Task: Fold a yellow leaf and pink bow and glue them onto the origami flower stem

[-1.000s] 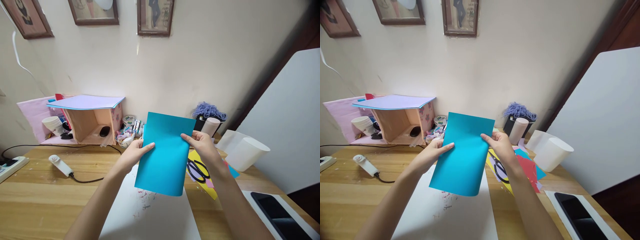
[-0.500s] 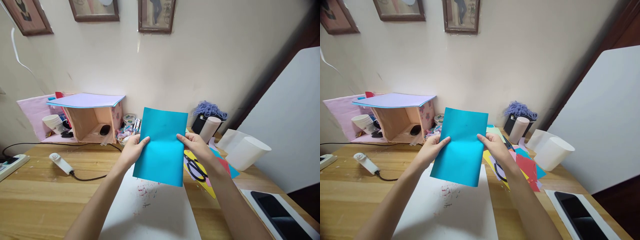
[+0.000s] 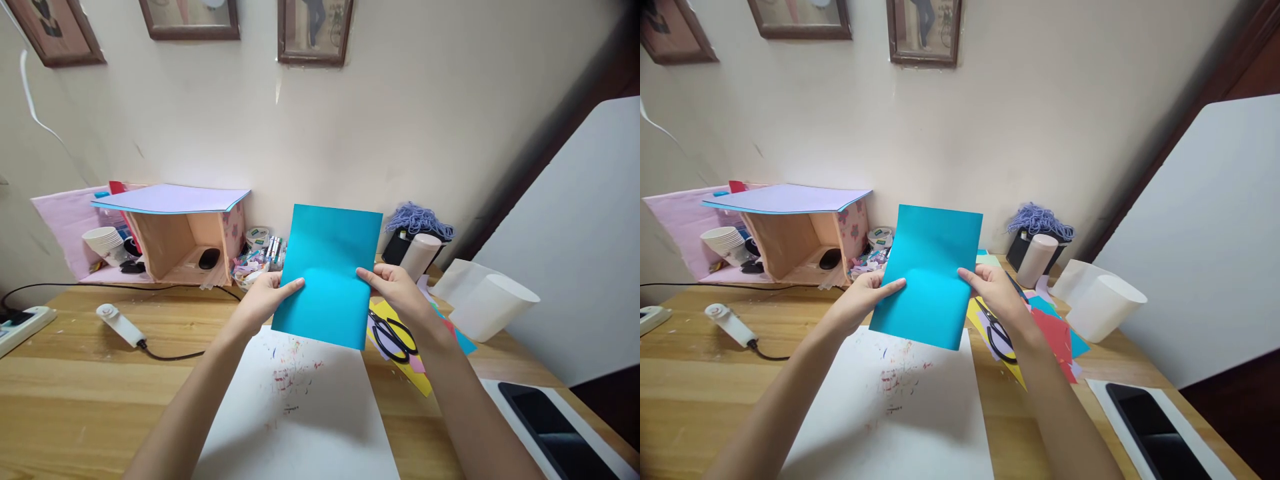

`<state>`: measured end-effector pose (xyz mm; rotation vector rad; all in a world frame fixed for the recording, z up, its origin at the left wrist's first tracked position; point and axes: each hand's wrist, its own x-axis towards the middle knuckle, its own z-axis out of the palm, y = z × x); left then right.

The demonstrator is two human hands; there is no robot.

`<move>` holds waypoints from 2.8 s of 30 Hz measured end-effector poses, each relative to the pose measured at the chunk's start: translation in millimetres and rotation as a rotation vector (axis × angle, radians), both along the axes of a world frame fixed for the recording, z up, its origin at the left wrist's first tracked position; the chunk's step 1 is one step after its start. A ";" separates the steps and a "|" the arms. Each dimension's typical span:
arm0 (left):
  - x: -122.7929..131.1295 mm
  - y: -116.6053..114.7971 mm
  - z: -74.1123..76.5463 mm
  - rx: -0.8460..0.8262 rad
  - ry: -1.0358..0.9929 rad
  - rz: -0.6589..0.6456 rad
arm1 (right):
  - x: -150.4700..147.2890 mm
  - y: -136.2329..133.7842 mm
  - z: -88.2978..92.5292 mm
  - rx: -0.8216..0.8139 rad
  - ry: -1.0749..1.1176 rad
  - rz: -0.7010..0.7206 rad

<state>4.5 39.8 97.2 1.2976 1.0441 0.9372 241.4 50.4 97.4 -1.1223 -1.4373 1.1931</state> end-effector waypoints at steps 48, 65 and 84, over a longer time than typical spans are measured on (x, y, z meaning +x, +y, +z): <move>-8.4 18.2 -10.2 0.318 0.130 0.305 | -29.4 -18.1 7.1 -0.199 -0.114 0.211; -13.9 25.0 -18.9 0.340 0.278 0.212 | -14.2 -14.4 -20.7 -0.254 -0.114 0.396; 78.6 -29.6 -127.0 -0.165 -0.098 -0.048 | -9.7 -41.9 -130.2 -0.132 0.067 -0.145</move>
